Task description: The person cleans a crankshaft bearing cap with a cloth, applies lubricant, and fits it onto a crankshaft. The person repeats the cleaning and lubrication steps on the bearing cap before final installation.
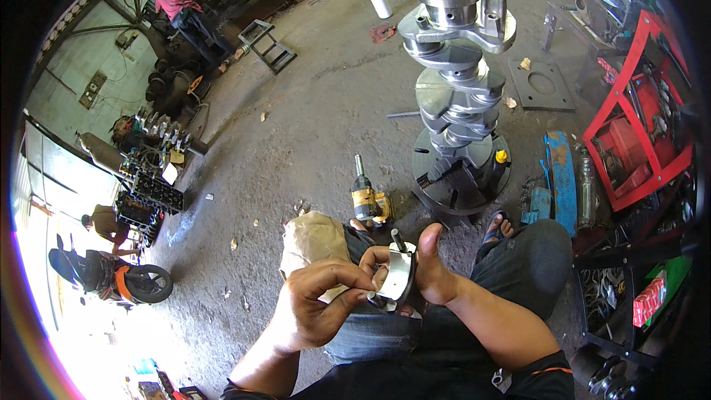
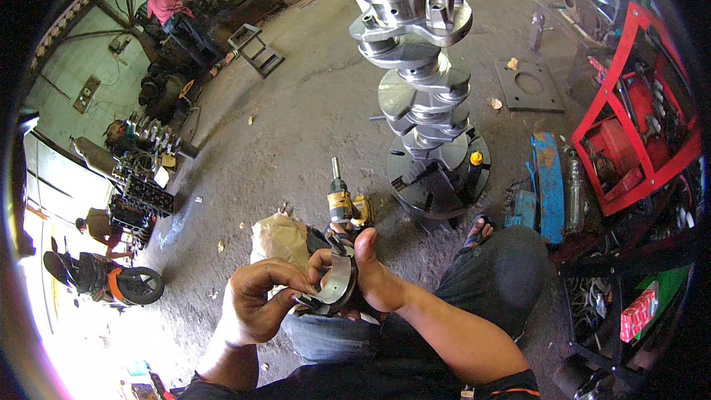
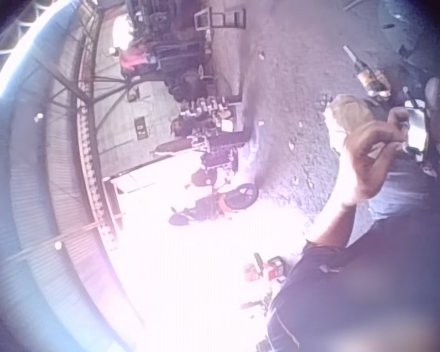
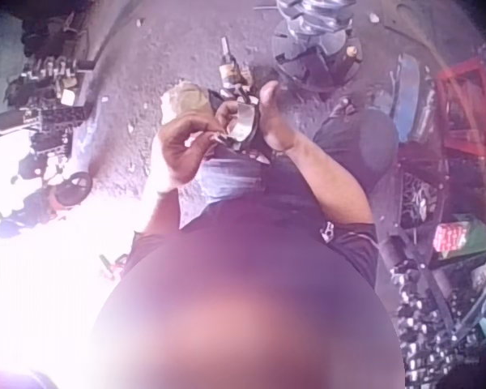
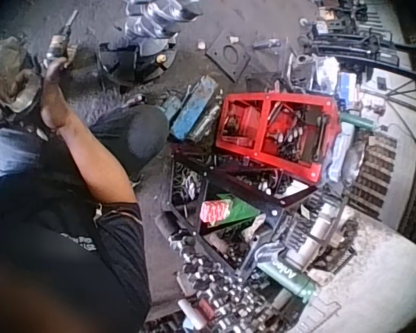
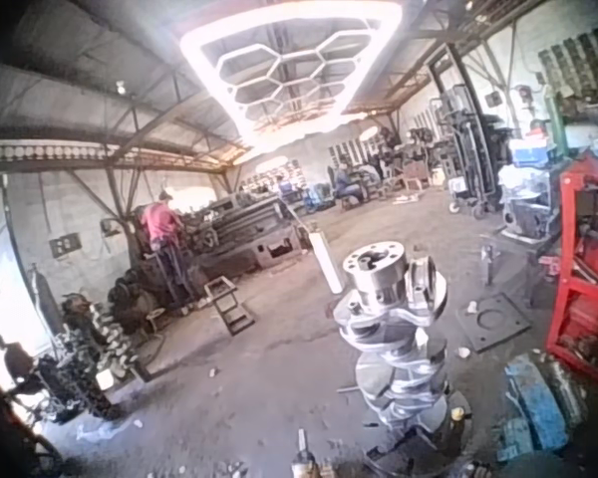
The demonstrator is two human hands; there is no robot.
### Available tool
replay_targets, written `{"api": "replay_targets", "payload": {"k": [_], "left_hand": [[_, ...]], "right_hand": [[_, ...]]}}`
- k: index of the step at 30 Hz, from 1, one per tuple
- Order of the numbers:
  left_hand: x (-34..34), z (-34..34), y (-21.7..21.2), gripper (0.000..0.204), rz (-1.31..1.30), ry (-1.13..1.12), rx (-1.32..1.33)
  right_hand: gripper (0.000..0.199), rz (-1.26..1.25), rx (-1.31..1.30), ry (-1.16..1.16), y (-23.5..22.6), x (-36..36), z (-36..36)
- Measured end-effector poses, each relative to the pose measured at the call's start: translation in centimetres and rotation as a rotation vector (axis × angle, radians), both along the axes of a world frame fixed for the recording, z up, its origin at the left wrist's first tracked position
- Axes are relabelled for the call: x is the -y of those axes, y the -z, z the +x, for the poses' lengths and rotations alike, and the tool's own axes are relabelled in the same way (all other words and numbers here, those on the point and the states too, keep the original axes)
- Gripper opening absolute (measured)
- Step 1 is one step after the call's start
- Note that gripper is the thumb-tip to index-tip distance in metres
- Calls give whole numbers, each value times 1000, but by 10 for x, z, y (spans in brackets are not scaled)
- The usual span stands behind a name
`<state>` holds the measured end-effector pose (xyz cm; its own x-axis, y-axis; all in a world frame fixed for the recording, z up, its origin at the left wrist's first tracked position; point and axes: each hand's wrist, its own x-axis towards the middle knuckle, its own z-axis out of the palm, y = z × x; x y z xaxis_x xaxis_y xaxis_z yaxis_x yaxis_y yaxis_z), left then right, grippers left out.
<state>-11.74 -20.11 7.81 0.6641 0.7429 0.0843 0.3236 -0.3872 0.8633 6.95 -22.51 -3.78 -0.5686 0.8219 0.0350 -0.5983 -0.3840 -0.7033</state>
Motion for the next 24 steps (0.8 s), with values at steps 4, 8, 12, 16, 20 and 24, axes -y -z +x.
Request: {"api": "replay_targets", "payload": {"k": [4, 8, 12, 16, 20, 24], "left_hand": [[2, -1, 1, 19, 29, -4, -13], [1, -3, 2, 22, 24, 19, 11], [3, -5, 3, 15, -11, -27, 23], [5, -6, 3, 14, -13, -44, 1], [6, -5, 3, 13, -10, -51, 2], [7, -5, 3, 12, 2, -65, -3]], "right_hand": [[126, -10, 35, -32, -1, -2, 1], [116, 21, -9, -33, 1, -3, -1], [115, 7, 0, -22, 2, -2, -4], [114, 15, -2, -25, 1, -1, -4], [113, 24, 13, -27, -1, 0, -3], [117, 1, 33, -36, -2, -1, -2]]}}
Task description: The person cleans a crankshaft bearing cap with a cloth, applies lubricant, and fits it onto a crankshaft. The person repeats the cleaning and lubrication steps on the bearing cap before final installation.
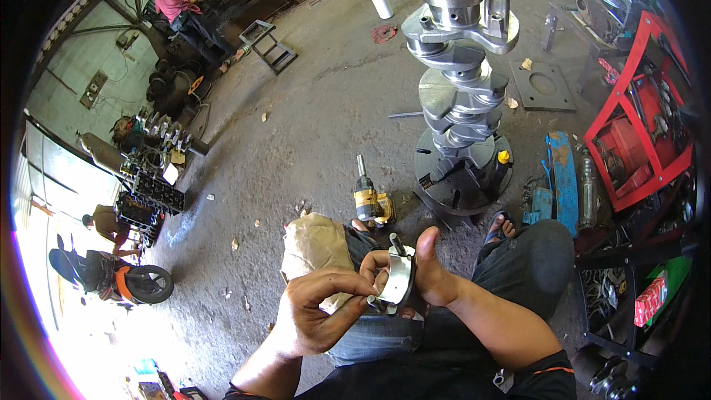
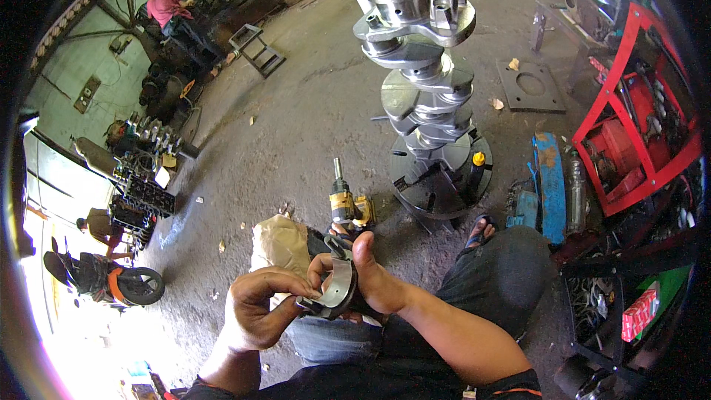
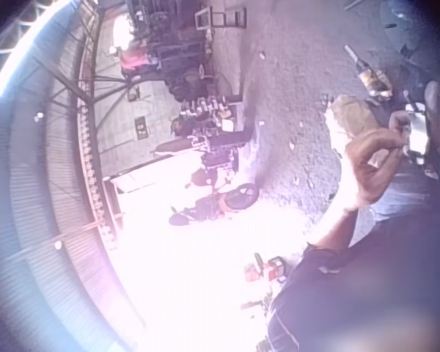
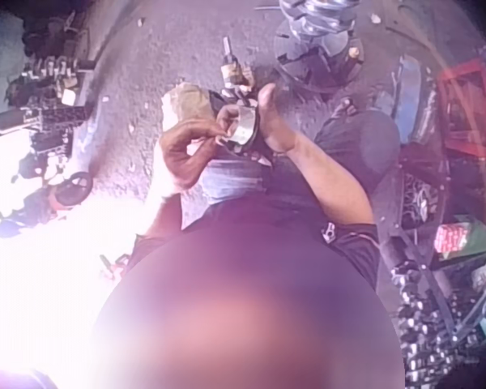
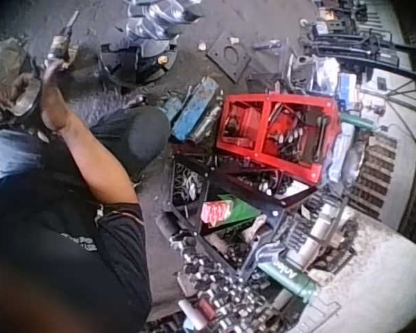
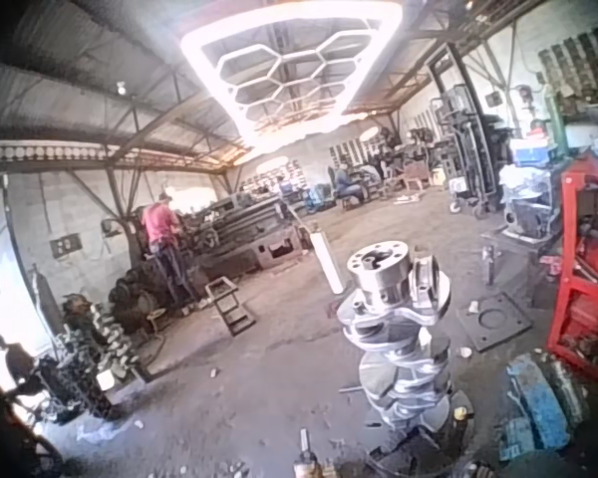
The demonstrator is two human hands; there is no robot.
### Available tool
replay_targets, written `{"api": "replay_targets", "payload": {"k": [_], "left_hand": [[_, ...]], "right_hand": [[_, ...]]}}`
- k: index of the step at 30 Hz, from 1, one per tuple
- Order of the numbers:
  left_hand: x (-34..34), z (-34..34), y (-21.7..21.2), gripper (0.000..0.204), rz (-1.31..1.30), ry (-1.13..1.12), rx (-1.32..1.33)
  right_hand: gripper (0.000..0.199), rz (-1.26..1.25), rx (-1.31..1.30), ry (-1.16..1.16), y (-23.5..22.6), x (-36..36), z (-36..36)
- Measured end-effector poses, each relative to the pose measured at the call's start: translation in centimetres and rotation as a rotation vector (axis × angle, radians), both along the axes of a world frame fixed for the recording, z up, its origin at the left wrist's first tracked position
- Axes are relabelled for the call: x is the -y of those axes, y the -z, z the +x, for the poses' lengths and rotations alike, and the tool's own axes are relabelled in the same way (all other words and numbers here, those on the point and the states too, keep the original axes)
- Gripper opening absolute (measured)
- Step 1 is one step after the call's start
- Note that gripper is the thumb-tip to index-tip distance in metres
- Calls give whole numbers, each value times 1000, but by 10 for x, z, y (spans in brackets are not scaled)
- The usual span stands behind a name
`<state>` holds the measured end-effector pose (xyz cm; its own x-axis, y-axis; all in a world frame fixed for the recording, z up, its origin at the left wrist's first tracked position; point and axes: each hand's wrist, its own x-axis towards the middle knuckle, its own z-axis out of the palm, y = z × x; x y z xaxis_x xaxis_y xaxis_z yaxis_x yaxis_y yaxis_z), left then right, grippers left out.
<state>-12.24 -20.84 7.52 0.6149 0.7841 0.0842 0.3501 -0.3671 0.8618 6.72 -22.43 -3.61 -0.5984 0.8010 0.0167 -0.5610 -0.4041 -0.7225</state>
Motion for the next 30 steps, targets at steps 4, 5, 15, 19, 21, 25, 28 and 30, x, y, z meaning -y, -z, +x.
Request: {"api": "replay_targets", "payload": {"k": [4, 5, 15, 19, 21, 25, 28, 30], "left_hand": [[1, 0, 0, 11, -6, -3, 6], [2, 1, 0, 10, -7, -3, 11], [2, -1, 2, 10, 12, 27, 0], [3, -2, 1, 11, 7, 32, -9], [4, -2, 0, 12, 10, 35, -10], [4, -1, -1, 13, 6, 32, -11], [5, 0, -2, 13, 10, 27, -11], [5, 1, -2, 13, 26, 23, -11]], "right_hand": [[127, -3, 47, -32, 0, -1, 0], [127, -13, 32, -45, 0, -1, 0], [127, 13, 63, -22, -4, 0, 3], [116, 16, 6, -12, -3, 2, 2], [111, 22, -25, -2, -3, 3, 1], [111, 32, -13, 5, 0, 4, 1], [111, 33, -9, 0, 2, 4, 1], [111, 34, -12, 0, 4, 4, 0]]}}
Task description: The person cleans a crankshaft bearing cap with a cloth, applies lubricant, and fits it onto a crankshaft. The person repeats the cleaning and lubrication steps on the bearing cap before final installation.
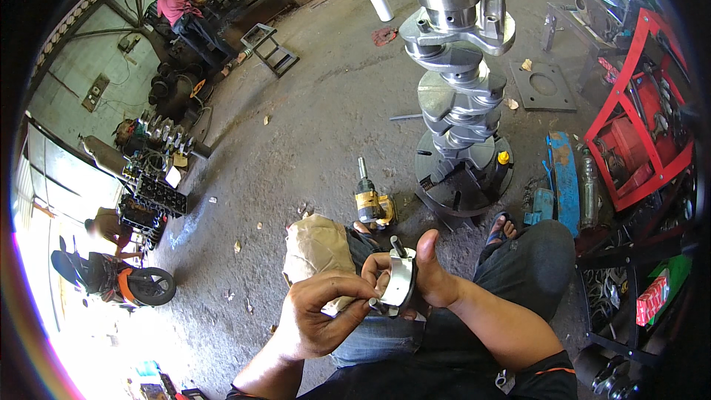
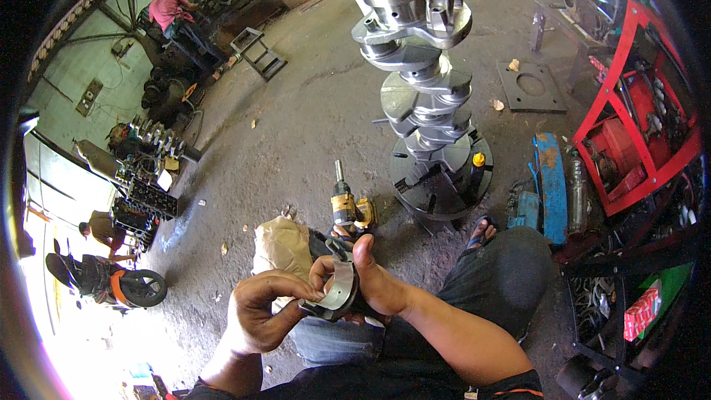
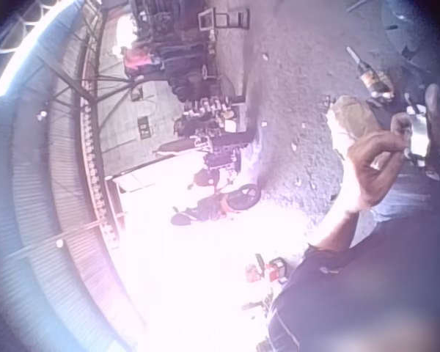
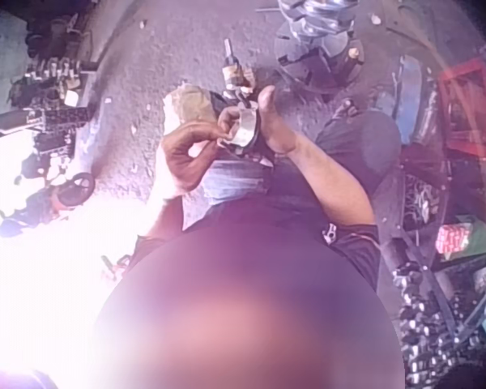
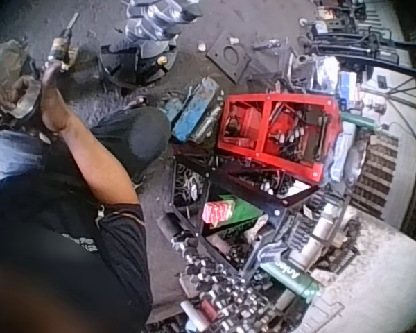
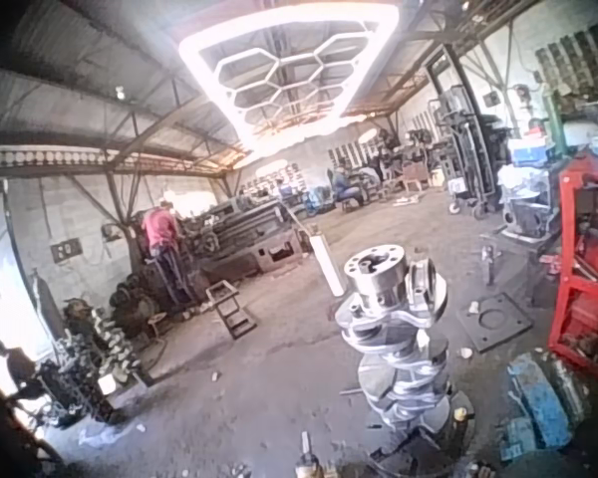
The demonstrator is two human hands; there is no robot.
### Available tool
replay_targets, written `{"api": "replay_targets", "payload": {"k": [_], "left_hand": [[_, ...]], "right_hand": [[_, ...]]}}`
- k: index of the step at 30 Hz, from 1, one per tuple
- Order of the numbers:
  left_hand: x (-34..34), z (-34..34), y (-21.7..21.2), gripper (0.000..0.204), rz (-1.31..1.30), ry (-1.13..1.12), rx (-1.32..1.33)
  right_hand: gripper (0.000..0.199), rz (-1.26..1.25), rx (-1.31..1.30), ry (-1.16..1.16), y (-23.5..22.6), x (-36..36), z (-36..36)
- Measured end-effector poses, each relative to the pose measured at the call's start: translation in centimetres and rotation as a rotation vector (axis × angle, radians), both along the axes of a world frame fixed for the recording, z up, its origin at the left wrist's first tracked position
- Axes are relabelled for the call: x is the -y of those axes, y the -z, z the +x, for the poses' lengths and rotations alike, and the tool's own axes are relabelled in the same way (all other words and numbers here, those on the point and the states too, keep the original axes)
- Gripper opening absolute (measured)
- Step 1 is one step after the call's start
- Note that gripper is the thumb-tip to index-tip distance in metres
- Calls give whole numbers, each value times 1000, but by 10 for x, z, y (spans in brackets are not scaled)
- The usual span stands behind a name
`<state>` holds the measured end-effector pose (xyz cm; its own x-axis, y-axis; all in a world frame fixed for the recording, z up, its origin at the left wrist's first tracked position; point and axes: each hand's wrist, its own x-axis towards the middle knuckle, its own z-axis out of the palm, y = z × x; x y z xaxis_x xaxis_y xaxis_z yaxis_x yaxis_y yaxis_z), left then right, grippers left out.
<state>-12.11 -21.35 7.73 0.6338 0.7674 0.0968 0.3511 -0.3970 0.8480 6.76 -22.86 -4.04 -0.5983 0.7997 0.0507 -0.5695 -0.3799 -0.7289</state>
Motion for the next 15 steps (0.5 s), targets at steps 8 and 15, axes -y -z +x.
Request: {"api": "replay_targets", "payload": {"k": [8, 15], "left_hand": [[-9, -10, 0, 19, -46, 102, -70], [-9, -18, 26, 42, -775, 40, 154]], "right_hand": [[123, 26, 148, 43, -2, 2, 7], [108, 518, 456, 362, -13, -4, 25]]}}
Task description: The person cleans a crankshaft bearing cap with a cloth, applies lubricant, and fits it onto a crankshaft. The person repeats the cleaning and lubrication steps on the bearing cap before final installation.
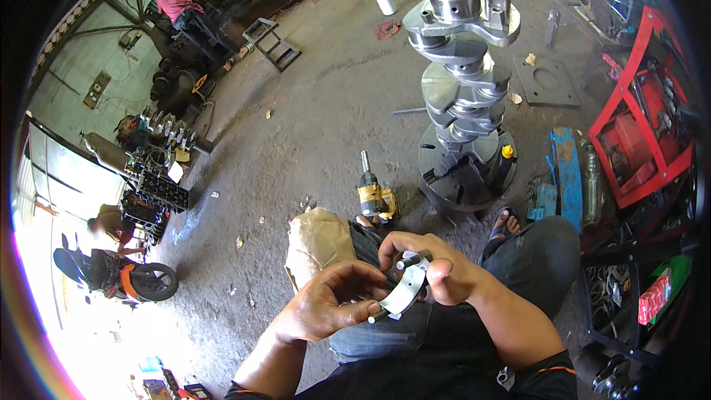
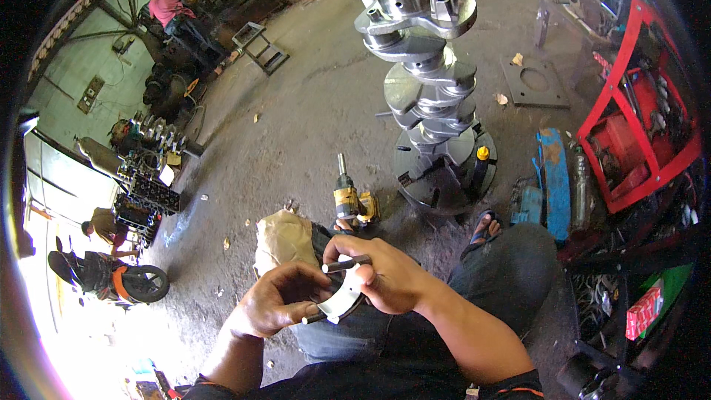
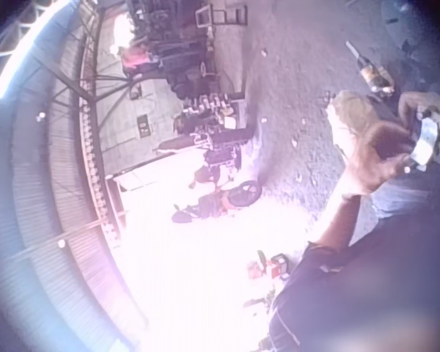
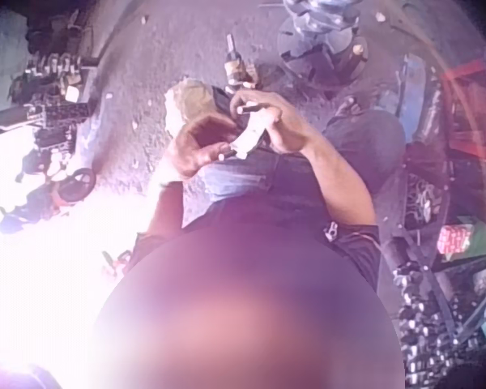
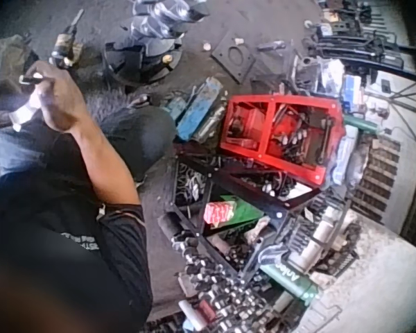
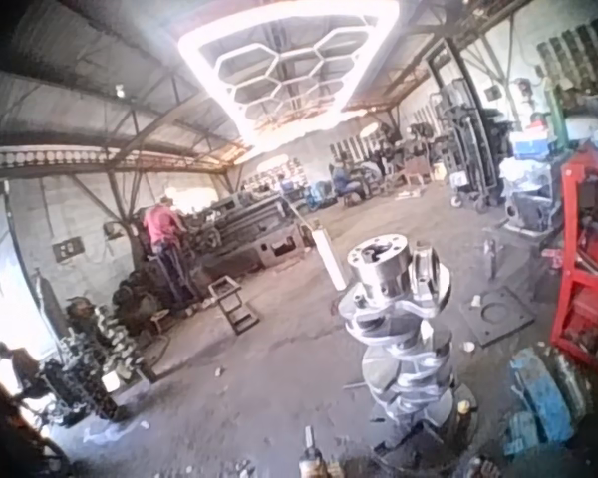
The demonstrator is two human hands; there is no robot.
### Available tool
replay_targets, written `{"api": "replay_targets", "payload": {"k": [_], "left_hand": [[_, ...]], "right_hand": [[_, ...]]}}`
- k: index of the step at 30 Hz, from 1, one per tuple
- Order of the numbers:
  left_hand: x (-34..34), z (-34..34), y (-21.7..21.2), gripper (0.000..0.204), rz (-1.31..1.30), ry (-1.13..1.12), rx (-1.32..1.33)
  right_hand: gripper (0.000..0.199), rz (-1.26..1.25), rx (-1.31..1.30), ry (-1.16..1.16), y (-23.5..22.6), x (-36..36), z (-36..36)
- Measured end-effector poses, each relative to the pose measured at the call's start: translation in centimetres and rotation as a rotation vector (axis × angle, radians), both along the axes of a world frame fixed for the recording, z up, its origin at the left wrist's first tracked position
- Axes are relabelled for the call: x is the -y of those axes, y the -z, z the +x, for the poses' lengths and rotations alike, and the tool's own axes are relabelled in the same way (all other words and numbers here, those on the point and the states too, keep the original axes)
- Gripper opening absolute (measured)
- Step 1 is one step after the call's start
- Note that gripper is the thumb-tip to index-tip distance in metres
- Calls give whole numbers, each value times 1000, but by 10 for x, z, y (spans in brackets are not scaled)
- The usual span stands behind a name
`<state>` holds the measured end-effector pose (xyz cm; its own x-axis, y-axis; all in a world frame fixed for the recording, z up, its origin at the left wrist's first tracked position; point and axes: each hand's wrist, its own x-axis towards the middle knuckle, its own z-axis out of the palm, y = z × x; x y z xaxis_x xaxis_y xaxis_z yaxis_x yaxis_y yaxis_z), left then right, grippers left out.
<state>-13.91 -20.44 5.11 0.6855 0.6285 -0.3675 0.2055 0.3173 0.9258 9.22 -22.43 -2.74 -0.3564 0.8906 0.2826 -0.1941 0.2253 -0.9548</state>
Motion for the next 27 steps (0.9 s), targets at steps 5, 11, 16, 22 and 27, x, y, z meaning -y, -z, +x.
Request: {"api": "replay_targets", "payload": {"k": [5, 11, 16, 22, 27], "left_hand": [[3, 6, 11, 56, -280, 65, 102], [7, 22, 12, 69, -377, 117, 301], [13, 37, 13, 74, -295, 52, 261], [15, 49, 11, 75, -240, -70, 286], [12, 49, 11, 74, -193, -273, 245]], "right_hand": [[108, -1, 17, 19, -10, -2, 10], [115, -44, -46, 41, -12, -1, 12], [116, -46, -181, 86, 1, -1, 4], [107, -16, -129, 318, 0, 0, 5], [92, 14, 92, 339, -16, 10, 14]]}}
